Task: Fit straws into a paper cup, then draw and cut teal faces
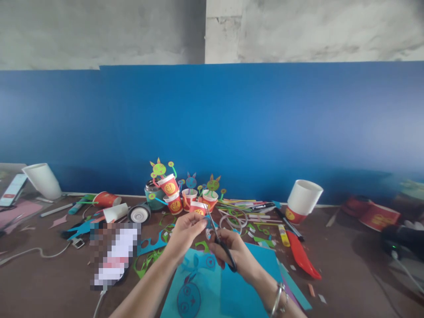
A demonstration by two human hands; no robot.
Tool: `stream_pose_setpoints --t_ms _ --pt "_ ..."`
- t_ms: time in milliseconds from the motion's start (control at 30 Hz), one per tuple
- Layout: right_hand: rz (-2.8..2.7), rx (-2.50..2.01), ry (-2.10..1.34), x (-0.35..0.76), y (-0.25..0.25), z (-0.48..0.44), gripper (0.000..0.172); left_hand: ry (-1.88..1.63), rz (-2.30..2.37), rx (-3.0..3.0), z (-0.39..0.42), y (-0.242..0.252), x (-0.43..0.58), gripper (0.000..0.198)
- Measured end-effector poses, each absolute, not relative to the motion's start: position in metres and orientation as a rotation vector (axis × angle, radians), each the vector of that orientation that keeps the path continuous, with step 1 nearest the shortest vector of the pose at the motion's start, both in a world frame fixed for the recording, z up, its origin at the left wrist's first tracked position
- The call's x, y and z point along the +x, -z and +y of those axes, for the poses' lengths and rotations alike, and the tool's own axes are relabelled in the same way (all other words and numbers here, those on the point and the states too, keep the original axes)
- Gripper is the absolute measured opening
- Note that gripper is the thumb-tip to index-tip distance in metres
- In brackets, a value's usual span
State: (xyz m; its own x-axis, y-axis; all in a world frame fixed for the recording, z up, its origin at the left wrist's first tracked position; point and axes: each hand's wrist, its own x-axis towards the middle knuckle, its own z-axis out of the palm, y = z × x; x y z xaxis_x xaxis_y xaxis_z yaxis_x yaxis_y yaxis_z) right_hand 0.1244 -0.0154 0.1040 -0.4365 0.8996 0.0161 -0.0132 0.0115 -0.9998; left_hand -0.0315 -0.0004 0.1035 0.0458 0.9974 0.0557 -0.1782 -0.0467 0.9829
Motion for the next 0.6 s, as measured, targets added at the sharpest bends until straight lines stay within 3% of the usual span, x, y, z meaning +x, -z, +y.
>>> stream_pose_setpoints --t_ms 600 --pt "-1.529 -0.901 -1.501 0.1231 -0.1038 -0.0157 0.032 -1.299 1.027 1.182 -0.0013 -0.1015 -0.0317 0.027"
